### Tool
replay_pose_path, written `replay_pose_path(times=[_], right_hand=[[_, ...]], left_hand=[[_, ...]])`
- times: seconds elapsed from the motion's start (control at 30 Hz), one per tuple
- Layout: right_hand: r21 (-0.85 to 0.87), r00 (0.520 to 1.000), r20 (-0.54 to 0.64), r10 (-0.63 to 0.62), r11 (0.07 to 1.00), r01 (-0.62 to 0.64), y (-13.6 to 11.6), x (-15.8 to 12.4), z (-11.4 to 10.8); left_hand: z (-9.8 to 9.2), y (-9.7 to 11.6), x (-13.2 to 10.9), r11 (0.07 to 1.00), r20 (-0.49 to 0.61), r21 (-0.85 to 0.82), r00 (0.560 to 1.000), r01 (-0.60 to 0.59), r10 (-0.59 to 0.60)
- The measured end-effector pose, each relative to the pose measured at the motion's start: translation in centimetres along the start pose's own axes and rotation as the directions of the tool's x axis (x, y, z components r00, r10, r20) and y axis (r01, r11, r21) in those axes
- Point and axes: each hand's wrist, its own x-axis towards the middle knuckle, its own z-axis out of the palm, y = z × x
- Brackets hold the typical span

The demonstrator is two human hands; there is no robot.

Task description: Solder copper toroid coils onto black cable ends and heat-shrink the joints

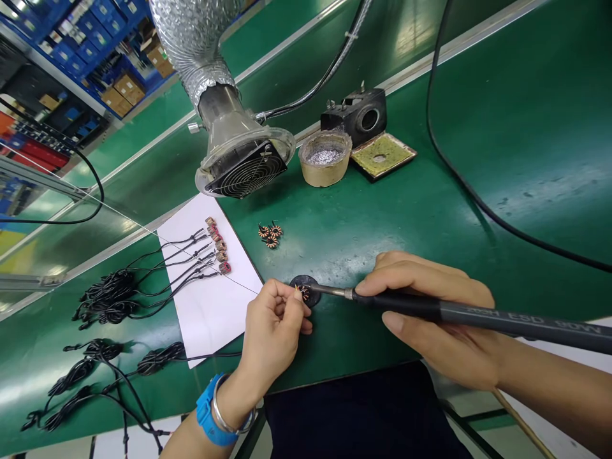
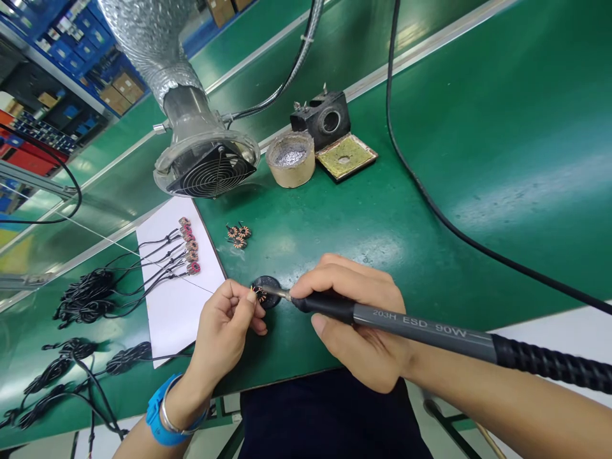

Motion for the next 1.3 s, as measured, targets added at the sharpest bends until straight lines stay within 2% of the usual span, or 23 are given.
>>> replay_pose_path(times=[0.47,0.7,0.8,1.03,1.17,1.3], right_hand=[[-0.003,1.0,-0.016,-0.018,1.0,0.018,0.1,0.1,0.1],[-0.009,0.995,-0.091,-0.042,0.999,0.041,-0.2,0.6,0.5],[-0.008,0.995,-0.09,-0.046,0.999,0.045,-0.2,0.6,0.6],[-0.015,0.995,-0.087,-0.043,0.999,0.042,-0.3,0.6,0.5],[-0.015,0.996,-0.076,-0.045,0.999,0.044,-0.4,0.6,0.4],[-0.017,0.996,-0.076,-0.04,0.999,0.038,-0.3,0.6,0.5]], left_hand=[[-0.2,0.2,-0.1,1.0,0.012,-0.016,1.0,0.02,-0.02],[-0.5,0.0,0.0,1.0,0.027,-0.001,0.999,0.024,-0.024],[-0.8,0.0,-0.1,0.997,0.034,0.068,0.999,0.027,-0.03],[-1.2,0.7,-0.1,0.912,0.04,0.407,0.998,-0.053,0.04],[-1.2,0.6,0.0,0.879,0.039,0.474,0.998,-0.054,0.04],[-1.3,0.6,0.1,0.894,0.05,0.445,0.998,-0.056,0.038]])
